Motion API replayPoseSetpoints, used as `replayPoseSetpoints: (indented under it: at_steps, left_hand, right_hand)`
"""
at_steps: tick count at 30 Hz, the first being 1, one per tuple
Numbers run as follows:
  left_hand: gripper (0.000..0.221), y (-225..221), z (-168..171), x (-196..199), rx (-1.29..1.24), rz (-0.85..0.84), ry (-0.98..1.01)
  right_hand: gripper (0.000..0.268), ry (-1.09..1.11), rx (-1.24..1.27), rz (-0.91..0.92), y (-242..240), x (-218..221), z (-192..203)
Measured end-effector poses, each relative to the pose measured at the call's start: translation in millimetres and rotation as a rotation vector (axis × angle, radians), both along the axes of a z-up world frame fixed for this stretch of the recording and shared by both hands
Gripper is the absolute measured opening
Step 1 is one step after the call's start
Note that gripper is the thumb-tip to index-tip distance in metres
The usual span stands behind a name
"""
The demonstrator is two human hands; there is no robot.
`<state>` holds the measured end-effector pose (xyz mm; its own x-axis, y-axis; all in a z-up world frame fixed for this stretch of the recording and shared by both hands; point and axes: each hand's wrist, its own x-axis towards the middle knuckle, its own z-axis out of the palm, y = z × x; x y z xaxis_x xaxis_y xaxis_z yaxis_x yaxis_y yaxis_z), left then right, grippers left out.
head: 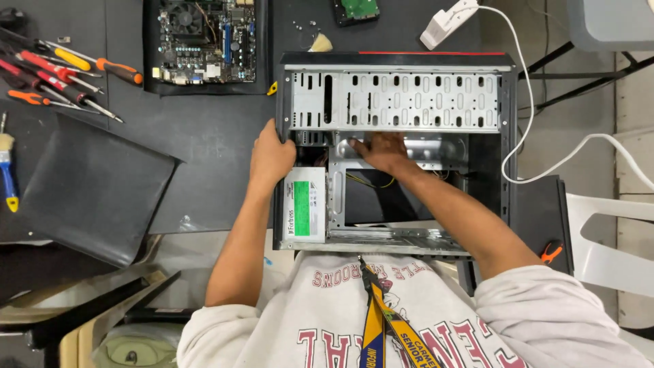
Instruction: Installing a motherboard, RAM modules, and a CPU cooler into a computer case using a screwdriver.
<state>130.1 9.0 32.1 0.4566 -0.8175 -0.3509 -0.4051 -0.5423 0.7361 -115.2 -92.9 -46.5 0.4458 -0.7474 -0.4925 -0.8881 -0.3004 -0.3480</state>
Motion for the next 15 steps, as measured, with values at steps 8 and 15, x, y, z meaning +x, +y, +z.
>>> replayPoseSetpoints:
  at_steps: [8, 15]
  left_hand:
    - [0.041, 11, 24, -9, -0.092, 0.057, 0.052]
    - [0.041, 18, 51, -20, -0.08, 0.101, 0.116]
  right_hand:
    - [0.083, -0.046, 0.112, 0.106, -19, -11, 23]
    - [0.073, 0.115, 0.051, 0.287, -8, -4, 39]
